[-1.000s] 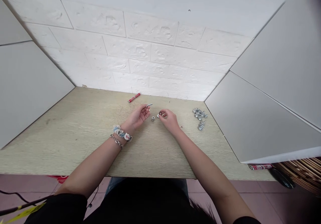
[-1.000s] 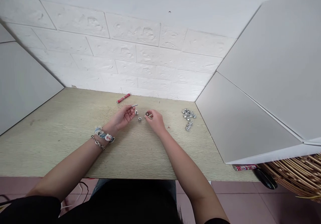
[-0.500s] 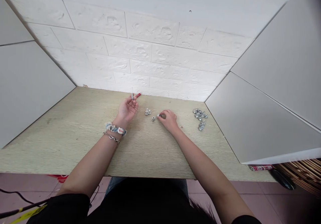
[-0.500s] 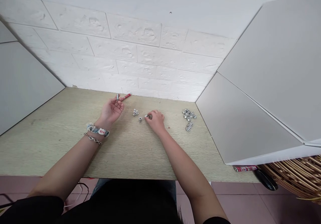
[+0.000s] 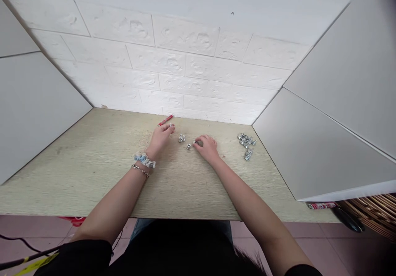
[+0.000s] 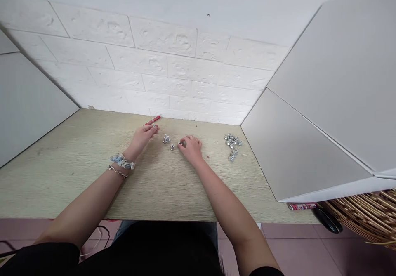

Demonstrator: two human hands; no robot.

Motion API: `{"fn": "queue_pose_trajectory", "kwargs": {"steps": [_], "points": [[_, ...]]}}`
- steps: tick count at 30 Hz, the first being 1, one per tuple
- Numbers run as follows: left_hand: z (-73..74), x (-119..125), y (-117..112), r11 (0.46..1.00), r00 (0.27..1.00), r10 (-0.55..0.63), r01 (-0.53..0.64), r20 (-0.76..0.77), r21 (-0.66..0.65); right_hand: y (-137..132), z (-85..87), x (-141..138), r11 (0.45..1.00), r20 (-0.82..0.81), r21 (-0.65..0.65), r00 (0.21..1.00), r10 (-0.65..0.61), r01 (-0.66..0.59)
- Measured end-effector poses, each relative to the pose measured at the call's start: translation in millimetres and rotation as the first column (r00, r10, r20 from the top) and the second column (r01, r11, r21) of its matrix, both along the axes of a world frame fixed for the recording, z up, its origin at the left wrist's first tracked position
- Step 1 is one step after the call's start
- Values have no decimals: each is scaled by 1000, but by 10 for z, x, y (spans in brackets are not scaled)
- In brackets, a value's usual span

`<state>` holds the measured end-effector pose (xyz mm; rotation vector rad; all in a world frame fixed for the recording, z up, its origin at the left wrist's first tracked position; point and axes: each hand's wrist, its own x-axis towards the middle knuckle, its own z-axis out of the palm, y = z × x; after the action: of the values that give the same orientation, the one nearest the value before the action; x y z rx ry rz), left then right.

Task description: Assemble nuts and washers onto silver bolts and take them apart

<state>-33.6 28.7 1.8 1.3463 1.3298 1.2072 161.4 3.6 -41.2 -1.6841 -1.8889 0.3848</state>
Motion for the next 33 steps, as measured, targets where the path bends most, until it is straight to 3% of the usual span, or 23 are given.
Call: {"fn": "queue_pose_trajectory", "kwargs": {"steps": [3, 7, 13, 23, 30, 33], "points": [[-43, -12, 13, 994, 908, 56, -10, -416, 112, -11, 3, -7, 1000, 7, 3, 1000, -9, 9], [-82, -35, 31, 993, 796, 14, 59, -605, 100, -22, -1, -8, 999, -21, 8, 999, -50, 50], [-98, -49, 13, 989, 709, -114, 147, -696, -12, -41, 11, 35, 997, -105, -31, 992, -75, 73], [-95, -5, -8, 990, 645, -127, 135, -753, -51, -48, 27, 86, 997, -116, -26, 990, -81, 78], [-70, 23, -42, 984, 637, -159, 168, -755, -66, -110, 224, 166, 995, -33, 16, 995, -94, 94], [-42, 48, -63, 983, 619, -177, 150, -765, -106, -97, 326, 337, 980, 62, 47, 978, -198, 196]]}}
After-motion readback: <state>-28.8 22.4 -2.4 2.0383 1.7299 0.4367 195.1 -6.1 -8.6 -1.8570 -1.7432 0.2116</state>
